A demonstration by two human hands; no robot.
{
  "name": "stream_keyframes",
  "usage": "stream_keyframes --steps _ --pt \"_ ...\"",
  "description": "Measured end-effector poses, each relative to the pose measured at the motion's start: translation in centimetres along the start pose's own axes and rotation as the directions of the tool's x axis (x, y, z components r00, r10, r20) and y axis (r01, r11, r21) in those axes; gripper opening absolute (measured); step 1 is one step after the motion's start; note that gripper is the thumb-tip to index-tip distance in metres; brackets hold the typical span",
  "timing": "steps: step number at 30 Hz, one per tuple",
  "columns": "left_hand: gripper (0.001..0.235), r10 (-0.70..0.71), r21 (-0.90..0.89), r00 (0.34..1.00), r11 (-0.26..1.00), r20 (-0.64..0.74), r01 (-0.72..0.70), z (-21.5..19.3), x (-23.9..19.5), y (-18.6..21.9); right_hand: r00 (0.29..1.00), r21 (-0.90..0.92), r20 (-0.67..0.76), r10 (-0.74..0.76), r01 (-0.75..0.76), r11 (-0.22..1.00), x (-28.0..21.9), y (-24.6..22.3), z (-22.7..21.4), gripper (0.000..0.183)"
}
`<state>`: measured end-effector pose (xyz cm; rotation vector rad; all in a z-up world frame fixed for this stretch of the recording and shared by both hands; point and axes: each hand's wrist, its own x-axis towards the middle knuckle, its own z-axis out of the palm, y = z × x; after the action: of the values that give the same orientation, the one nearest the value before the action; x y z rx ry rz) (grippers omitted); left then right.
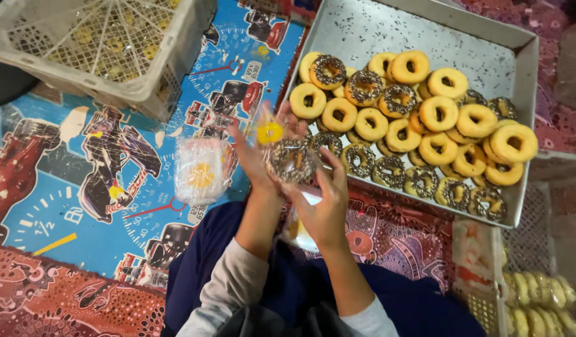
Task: The person sits on a patterned mat and repeatedly picks donuts from a metal tray, places them into small clear plastic bags, and sets the filled bags into a nearby plastic basket. The tray contains both plain and chocolate-sprinkled donuts.
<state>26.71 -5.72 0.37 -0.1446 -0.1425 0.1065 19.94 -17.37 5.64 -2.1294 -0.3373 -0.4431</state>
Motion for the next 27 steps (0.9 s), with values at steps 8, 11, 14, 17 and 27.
stream_keyframes --steps 8,11,14,17,27 --pt "0.092 0.272 0.863 0.864 -0.412 0.423 -0.293 0.9 -11.6 -4.7 0.992 -0.042 -0.123 0.027 -0.032 0.999 -1.0 1.5 -1.8 0.056" --pt "0.059 0.083 0.79 0.946 -0.575 0.313 -0.211 1.5 -14.3 -3.2 0.996 -0.022 -0.075 0.039 -0.041 0.999 -2.8 1.4 -2.1 0.066" --pt "0.036 -0.206 0.792 0.946 -0.518 0.25 -0.322 3.2 -15.1 -1.2 1.0 0.038 -0.012 -0.005 0.005 0.999 -4.3 0.9 -2.5 0.065" --pt "0.055 -0.379 0.529 0.753 -0.544 0.537 -0.651 4.6 -15.3 1.6 0.982 0.199 0.157 0.103 -0.133 0.971 -5.4 1.0 -2.8 0.071" --pt "0.008 0.303 0.951 0.943 -0.307 0.138 -0.04 3.6 -23.8 7.3 0.894 -0.177 0.446 0.052 0.031 0.984 -11.2 -3.9 -1.5 0.022"
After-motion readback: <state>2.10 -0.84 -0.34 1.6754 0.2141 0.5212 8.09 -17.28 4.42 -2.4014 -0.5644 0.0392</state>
